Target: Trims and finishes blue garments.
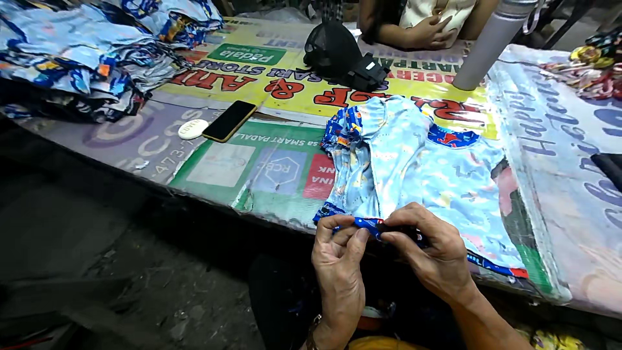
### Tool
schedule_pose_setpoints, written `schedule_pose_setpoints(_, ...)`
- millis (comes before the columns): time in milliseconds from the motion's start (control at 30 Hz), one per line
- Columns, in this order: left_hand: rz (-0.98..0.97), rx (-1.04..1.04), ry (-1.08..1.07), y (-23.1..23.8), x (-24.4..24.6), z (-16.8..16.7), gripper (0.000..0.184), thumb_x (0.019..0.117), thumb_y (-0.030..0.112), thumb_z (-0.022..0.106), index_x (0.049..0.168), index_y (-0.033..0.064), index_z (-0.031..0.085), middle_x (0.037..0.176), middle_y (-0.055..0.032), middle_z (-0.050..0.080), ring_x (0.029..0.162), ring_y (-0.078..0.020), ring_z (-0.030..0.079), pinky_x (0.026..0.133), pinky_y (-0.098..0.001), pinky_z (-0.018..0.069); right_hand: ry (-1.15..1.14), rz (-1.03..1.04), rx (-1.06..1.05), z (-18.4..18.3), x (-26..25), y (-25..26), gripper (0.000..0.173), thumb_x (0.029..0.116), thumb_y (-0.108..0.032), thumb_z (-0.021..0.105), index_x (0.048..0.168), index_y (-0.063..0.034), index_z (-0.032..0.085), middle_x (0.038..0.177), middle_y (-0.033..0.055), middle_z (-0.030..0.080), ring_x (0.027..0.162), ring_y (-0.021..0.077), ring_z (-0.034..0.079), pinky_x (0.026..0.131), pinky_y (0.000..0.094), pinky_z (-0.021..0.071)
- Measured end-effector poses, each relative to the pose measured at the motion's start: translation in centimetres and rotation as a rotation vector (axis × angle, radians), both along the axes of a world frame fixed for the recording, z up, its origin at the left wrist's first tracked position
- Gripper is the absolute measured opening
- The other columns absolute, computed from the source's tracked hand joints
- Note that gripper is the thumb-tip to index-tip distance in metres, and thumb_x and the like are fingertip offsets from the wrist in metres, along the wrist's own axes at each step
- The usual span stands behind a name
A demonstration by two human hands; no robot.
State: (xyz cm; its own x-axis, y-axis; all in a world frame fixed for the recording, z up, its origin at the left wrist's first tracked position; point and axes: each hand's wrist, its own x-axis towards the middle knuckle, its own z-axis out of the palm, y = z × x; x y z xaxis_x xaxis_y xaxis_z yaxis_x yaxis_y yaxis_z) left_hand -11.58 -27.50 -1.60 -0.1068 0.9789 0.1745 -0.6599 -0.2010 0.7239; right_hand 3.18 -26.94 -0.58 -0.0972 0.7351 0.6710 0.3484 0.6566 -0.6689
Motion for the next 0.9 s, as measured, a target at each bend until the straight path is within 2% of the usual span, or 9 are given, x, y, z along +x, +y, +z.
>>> schedule_pose_setpoints(67, -0.047, -0.045, -0.070, 0.10, -0.08, 0.07, 0.023, 0.0943, -0.007, 0.060, 0.115, -0.0009, 0.055, 0.089, -0.0136, 0.074, 0.085, -0.0214, 0.076, 0.085, -0.0395, 0.0630, 0.055, 0.026, -0.038, 0.09, 0.28, -0.25, 0.015, 0.0982, -0.013, 0.068, 0.104, 0.0003, 0.069, 0.096, 0.0033, 0.069, 0.086, -0.0002, 0.065, 0.076, 0.0126, 0.0552)
schedule_pose_setpoints(167, -0.090, -0.131, -0.176, 0.40, -0.38, 0.21, 0.021, 0.0971, -0.005, 0.057, 0.117, -0.0023, 0.053, 0.091, -0.0175, 0.073, 0.084, -0.0268, 0.077, 0.083, -0.0446, 0.0638, 0.000, 0.004, -0.052, -0.03, 0.70, -0.48, 0.022, 0.0964, -0.017, 0.071, 0.108, 0.0007, 0.067, 0.097, 0.0040, 0.067, 0.081, -0.0016, 0.061, 0.070, 0.0109, 0.0525)
schedule_pose_setpoints(267, -0.098, -0.182, -0.205, 0.53, -0.48, 0.36, 0.021, 0.0981, -0.003, 0.055, 0.119, -0.0022, 0.053, 0.092, -0.0192, 0.072, 0.083, -0.0274, 0.077, 0.082, -0.0442, 0.0641, -0.073, -0.043, -0.020, -0.38, 0.50, -0.56, 0.023, 0.0963, -0.019, 0.072, 0.108, 0.0000, 0.068, 0.097, 0.0052, 0.067, 0.081, -0.0013, 0.061, 0.070, 0.0107, 0.0509)
schedule_pose_setpoints(433, -0.110, -0.146, -0.204, 0.30, -0.35, 0.30, 0.023, 0.0968, -0.004, 0.059, 0.119, -0.0026, 0.053, 0.093, -0.0204, 0.073, 0.085, -0.0289, 0.077, 0.083, -0.0452, 0.0639, -0.064, -0.055, 0.012, -0.39, 0.20, -0.15, 0.019, 0.0973, -0.017, 0.071, 0.105, 0.0006, 0.070, 0.096, 0.0057, 0.069, 0.082, 0.0000, 0.063, 0.072, 0.0117, 0.0526)
schedule_pose_setpoints(667, -0.062, -0.084, -0.136, 0.23, -0.24, 0.24, 0.023, 0.0953, -0.006, 0.060, 0.117, -0.0015, 0.055, 0.090, -0.0160, 0.073, 0.084, -0.0246, 0.077, 0.084, -0.0425, 0.0637, -0.032, -0.037, 0.016, -0.49, 0.47, -0.09, 0.015, 0.0975, -0.014, 0.070, 0.102, 0.0006, 0.071, 0.094, 0.0056, 0.070, 0.085, 0.0009, 0.064, 0.074, 0.0123, 0.0538)
schedule_pose_setpoints(900, -0.058, -0.059, -0.108, 0.18, -0.02, -0.04, 0.024, 0.0950, -0.006, 0.061, 0.118, -0.0009, 0.054, 0.090, -0.0149, 0.074, 0.084, -0.0231, 0.076, 0.084, -0.0413, 0.0636, -0.049, -0.040, 0.030, -0.56, 0.26, 0.02, 0.020, 0.0963, -0.016, 0.071, 0.106, 0.0011, 0.069, 0.096, 0.0064, 0.068, 0.082, -0.0001, 0.062, 0.071, 0.0109, 0.0517)
